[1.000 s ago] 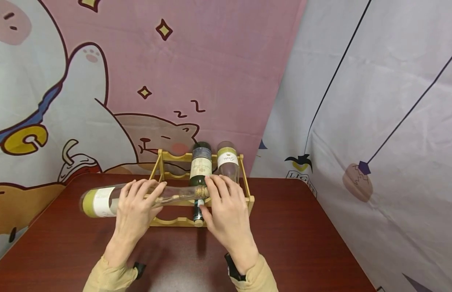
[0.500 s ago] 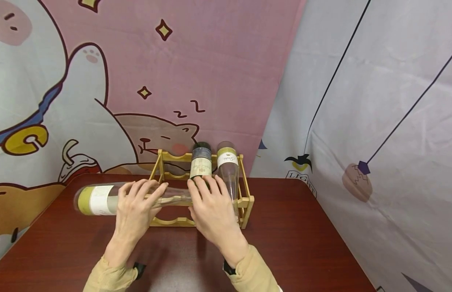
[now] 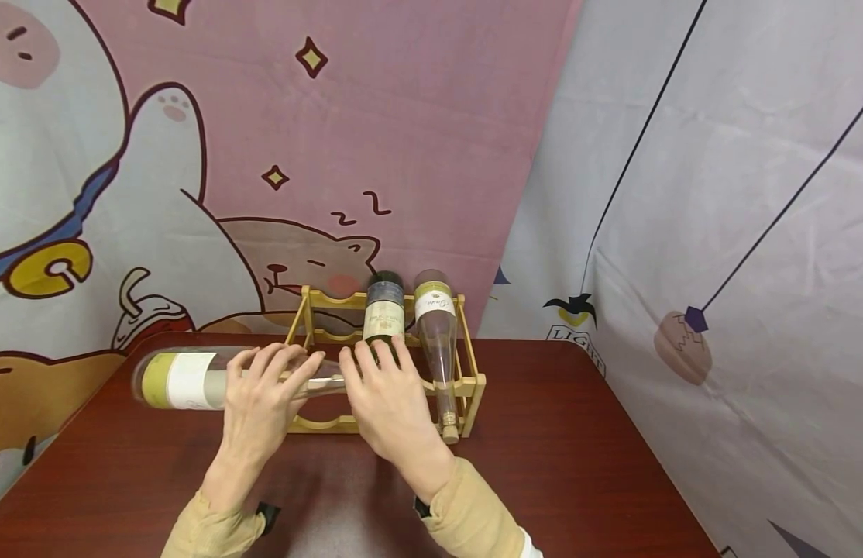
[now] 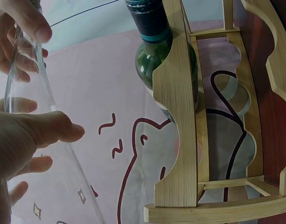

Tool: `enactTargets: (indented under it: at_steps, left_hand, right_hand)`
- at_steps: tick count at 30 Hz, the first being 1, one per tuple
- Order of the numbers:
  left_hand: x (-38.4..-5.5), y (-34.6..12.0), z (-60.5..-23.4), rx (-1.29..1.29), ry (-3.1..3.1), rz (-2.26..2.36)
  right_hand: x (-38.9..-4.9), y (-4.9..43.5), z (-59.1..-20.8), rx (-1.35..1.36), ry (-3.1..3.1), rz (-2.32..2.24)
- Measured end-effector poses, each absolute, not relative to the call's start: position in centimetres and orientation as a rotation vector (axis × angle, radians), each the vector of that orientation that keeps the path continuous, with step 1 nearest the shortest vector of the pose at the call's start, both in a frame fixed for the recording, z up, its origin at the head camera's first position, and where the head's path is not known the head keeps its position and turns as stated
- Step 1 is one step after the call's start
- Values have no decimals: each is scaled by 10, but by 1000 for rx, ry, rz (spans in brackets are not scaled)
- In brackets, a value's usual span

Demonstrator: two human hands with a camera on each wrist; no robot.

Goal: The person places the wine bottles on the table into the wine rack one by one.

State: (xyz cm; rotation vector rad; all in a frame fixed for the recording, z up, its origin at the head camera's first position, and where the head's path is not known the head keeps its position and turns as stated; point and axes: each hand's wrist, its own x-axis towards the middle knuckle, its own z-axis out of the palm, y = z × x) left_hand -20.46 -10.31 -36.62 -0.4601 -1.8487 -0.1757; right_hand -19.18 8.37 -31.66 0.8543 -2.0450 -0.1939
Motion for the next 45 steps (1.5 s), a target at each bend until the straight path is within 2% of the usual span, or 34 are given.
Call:
enactTargets:
  at_steps: [45]
  left_hand:
    - [-208,-94,-371,-528,-1786,-114]
  right_hand:
    - [-197,77,-318,835,-2227,-299]
